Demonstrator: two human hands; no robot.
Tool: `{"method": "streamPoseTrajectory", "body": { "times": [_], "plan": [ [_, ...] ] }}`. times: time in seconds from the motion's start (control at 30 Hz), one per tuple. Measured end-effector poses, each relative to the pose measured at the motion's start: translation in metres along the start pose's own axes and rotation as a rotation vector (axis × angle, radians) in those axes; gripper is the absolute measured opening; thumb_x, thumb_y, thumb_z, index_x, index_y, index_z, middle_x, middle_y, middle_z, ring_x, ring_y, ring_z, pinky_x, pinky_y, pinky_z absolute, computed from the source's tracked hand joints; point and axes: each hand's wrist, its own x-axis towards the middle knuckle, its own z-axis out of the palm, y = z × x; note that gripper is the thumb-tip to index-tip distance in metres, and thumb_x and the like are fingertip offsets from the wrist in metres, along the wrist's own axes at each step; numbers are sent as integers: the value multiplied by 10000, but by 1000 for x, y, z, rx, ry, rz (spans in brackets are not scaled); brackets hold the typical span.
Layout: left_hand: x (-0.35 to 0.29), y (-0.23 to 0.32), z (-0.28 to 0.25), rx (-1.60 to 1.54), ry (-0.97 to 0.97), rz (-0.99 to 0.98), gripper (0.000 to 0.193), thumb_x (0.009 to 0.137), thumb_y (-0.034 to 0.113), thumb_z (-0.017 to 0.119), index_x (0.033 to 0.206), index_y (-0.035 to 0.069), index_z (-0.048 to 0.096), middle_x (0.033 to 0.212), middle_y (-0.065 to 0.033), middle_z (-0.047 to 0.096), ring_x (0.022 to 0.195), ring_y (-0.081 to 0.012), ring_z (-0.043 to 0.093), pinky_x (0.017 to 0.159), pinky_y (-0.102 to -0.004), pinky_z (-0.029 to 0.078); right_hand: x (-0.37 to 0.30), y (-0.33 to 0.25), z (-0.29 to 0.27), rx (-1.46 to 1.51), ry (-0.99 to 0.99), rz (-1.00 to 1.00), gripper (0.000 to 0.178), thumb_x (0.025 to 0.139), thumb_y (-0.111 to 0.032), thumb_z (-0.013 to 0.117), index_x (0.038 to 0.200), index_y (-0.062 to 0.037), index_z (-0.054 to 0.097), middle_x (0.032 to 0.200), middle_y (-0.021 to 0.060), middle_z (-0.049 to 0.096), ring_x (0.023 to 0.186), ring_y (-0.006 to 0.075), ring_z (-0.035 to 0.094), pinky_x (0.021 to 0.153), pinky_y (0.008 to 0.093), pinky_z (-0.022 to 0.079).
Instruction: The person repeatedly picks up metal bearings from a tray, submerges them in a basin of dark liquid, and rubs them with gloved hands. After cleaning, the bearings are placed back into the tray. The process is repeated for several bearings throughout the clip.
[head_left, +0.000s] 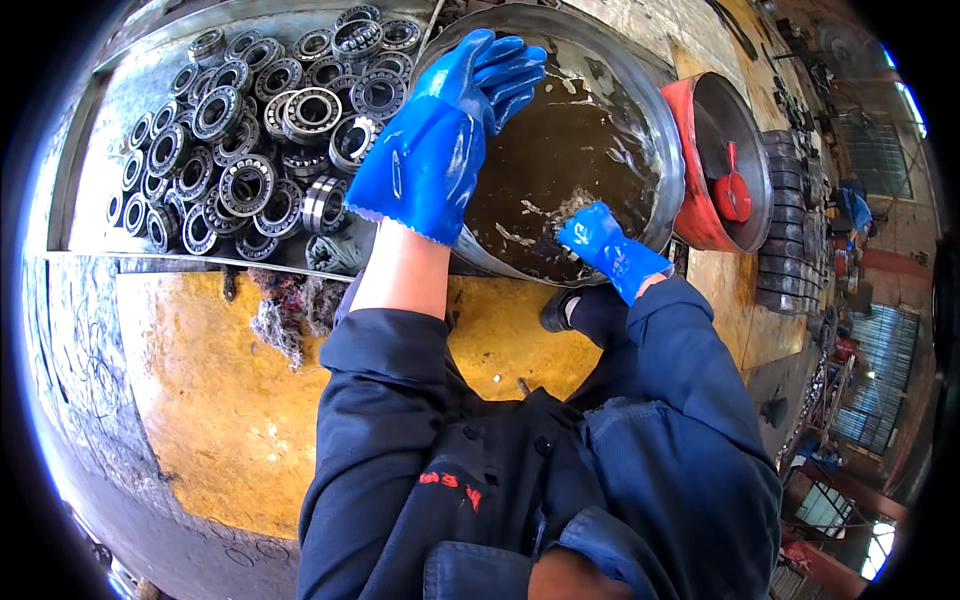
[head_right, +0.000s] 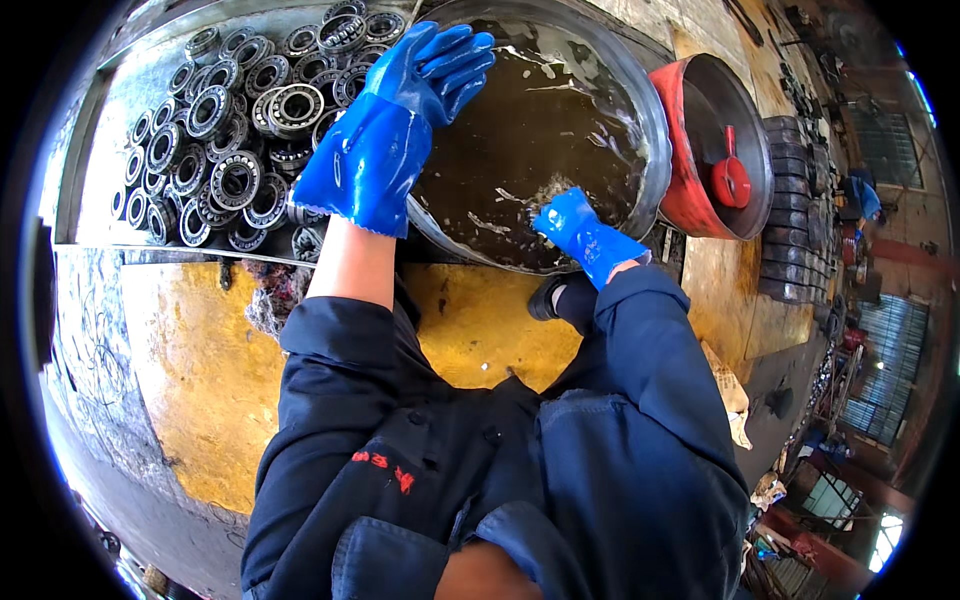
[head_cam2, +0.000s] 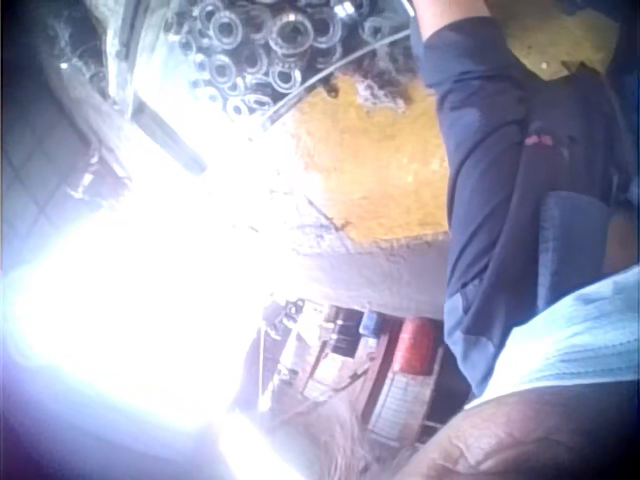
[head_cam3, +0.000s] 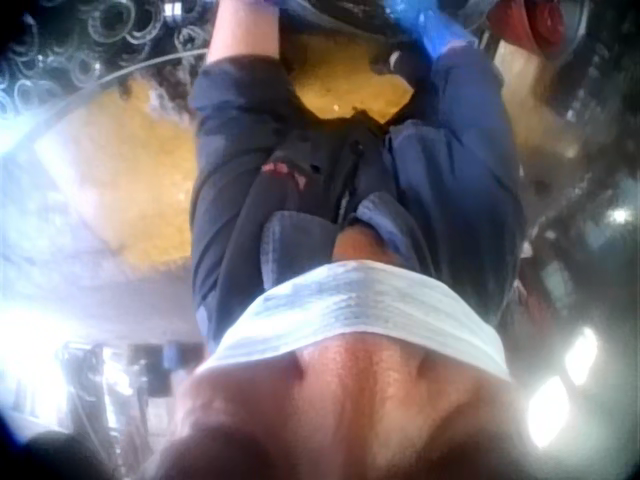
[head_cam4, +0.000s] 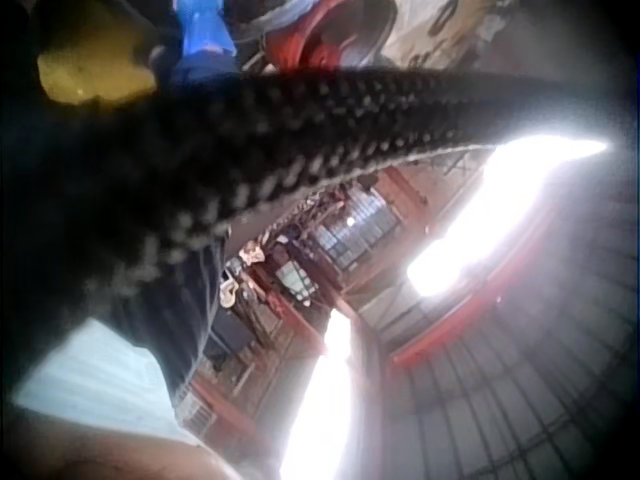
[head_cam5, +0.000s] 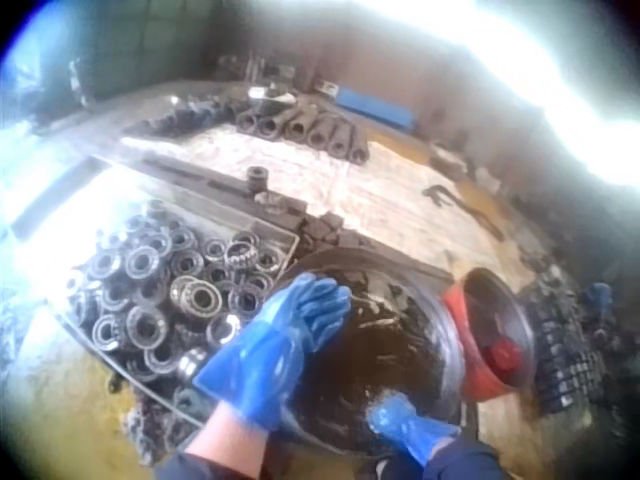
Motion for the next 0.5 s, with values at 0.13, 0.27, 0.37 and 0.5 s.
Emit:
{"method": "streamPoseTrajectory", "body": {
  "times": [0.13,0.27,0.37,0.5],
  "plan": [
    [-9,-1,9,32,-28,29,500,1050,412,503,1359,33,608,1365,-191,637,1281,-346,604,1084,-443,500,10,44,48,370,46,249,358,856,-324,647,1077,-56,738,1014,231,737,962,372,715,834,469,555],
    [-12,3,-3,20,-6,46,507,1049,415,507,1360,27,605,1371,-197,631,1267,-351,613,1081,-444,505,-18,20,20,470,68,419,395,816,-343,668,1075,-51,729,1043,252,722,993,409,697,850,477,543],
    [-13,2,17,-7,11,-13,510,1047,415,516,1354,18,606,1372,-202,628,1262,-355,616,1073,-443,512,-13,9,15,-132,39,127,222,834,-246,668,967,-85,745,1004,160,756,974,367,716,824,455,557],
    [-3,-2,-4,-4,-60,74,498,1038,399,542,1335,5,611,1359,-209,635,1255,-356,621,1051,-441,528,-9,-23,-11,-372,-33,-12,148,878,-242,671,966,-189,777,968,62,769,934,285,734,767,468,565]
  ]
}}
